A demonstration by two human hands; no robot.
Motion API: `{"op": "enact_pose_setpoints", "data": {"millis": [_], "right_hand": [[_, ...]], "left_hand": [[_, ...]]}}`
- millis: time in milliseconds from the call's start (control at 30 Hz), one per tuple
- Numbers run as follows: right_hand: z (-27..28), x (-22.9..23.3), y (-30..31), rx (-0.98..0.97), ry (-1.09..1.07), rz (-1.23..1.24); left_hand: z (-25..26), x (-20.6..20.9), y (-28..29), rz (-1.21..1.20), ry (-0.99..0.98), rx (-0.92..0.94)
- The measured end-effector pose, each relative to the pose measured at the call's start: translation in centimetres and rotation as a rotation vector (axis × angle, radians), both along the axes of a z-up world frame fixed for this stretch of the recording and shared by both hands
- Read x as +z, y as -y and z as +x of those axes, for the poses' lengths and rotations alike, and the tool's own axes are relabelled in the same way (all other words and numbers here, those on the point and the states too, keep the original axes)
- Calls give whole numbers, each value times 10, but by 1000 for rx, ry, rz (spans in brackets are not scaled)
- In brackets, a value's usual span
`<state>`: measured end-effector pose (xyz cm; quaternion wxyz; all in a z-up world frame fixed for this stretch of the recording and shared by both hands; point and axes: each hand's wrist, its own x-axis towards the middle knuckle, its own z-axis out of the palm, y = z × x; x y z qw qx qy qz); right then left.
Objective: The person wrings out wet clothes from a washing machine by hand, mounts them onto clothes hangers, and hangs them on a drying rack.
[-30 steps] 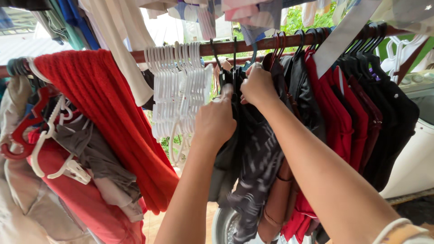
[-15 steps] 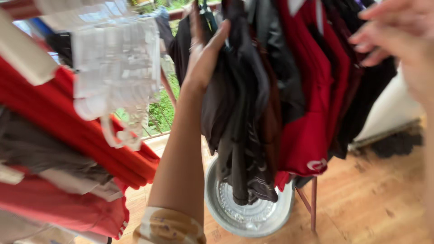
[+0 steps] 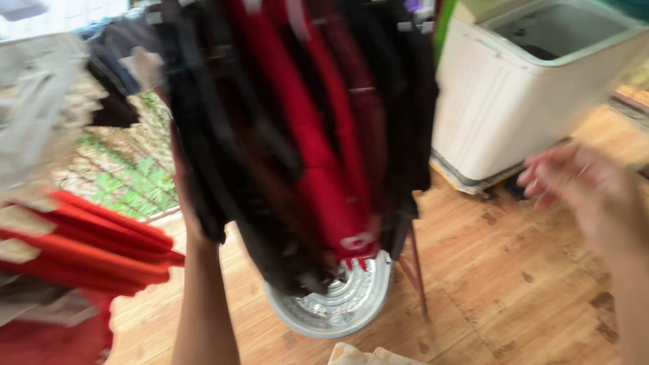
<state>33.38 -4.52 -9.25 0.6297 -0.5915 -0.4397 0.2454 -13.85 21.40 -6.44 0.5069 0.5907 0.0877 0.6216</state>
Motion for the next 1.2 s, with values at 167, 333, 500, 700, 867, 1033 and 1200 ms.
{"op": "enact_pose_setpoints", "data": {"millis": [167,333,500,700,867,1033,1200], "right_hand": [[63,-81,62,-39,-158,-127],[106,-127,107,-140,-236,-129],[159,-137,119,-325,-285,-141],[247,-156,64,-360,-84,-336],[338,-147,-15,-211,63,-428],[426,-113,-59,-150,109,-672],[525,-119,-84,-175,52,-610]], "left_hand": [[73,-44,71,-261,-196,-3],[231,-92,79,-420,-453,-145],[359,-133,92,-437,-669,-332],[513,-182,78,-442,-832,-459],[659,-189,17,-392,-923,-513],[776,-205,-10,-358,-998,-550],[893,-203,-45,-298,-979,-519]]}}
